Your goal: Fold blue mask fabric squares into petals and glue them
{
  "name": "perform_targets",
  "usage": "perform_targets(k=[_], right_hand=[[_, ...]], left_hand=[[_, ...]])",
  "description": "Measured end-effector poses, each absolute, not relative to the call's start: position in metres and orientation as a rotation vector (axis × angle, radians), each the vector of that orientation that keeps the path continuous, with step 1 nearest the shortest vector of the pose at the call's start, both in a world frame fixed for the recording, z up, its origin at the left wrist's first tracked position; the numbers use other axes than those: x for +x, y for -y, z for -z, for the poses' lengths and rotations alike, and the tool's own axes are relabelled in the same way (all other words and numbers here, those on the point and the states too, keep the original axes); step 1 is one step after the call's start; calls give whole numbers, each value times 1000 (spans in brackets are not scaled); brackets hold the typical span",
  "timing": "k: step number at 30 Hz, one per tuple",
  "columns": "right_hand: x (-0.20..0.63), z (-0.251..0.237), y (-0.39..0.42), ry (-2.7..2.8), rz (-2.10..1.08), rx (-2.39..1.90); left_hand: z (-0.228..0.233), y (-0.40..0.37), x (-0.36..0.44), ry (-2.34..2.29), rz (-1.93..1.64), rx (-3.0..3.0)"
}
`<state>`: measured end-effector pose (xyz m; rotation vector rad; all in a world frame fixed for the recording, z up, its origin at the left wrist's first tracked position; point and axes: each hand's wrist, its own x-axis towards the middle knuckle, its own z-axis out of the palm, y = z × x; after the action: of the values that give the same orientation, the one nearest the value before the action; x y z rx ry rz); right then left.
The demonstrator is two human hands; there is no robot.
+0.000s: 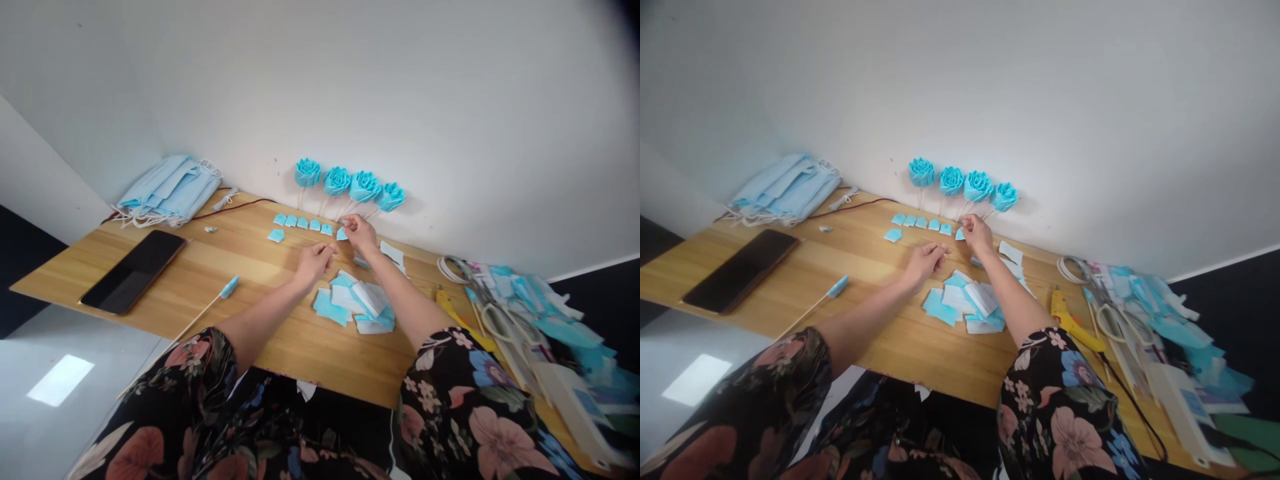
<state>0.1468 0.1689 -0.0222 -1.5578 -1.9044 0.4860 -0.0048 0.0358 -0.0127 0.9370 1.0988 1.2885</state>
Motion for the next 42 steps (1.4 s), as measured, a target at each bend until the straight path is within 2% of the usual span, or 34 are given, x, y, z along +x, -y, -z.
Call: perform_targets(k=[15,23,32,39,42], right_hand=[[142,5,-158,2124,-306,-1651],[106,-6,-144,2558,16,-1474],[98,-3,-145,2282,-305,-1587],[116,-22,-124,1827,-782,-1484],[118,-27,-107,1574,-1106,-1350]], left_hand=[[14,-39,-4,-1089,-1273,930],[13,-39,-5,-1108,-1261,936],[8,-38,-6,-1071,-1258,847],[10,-38,-8,-1024,-1295,781],[12,-39,-8,-933,-1332,744]])
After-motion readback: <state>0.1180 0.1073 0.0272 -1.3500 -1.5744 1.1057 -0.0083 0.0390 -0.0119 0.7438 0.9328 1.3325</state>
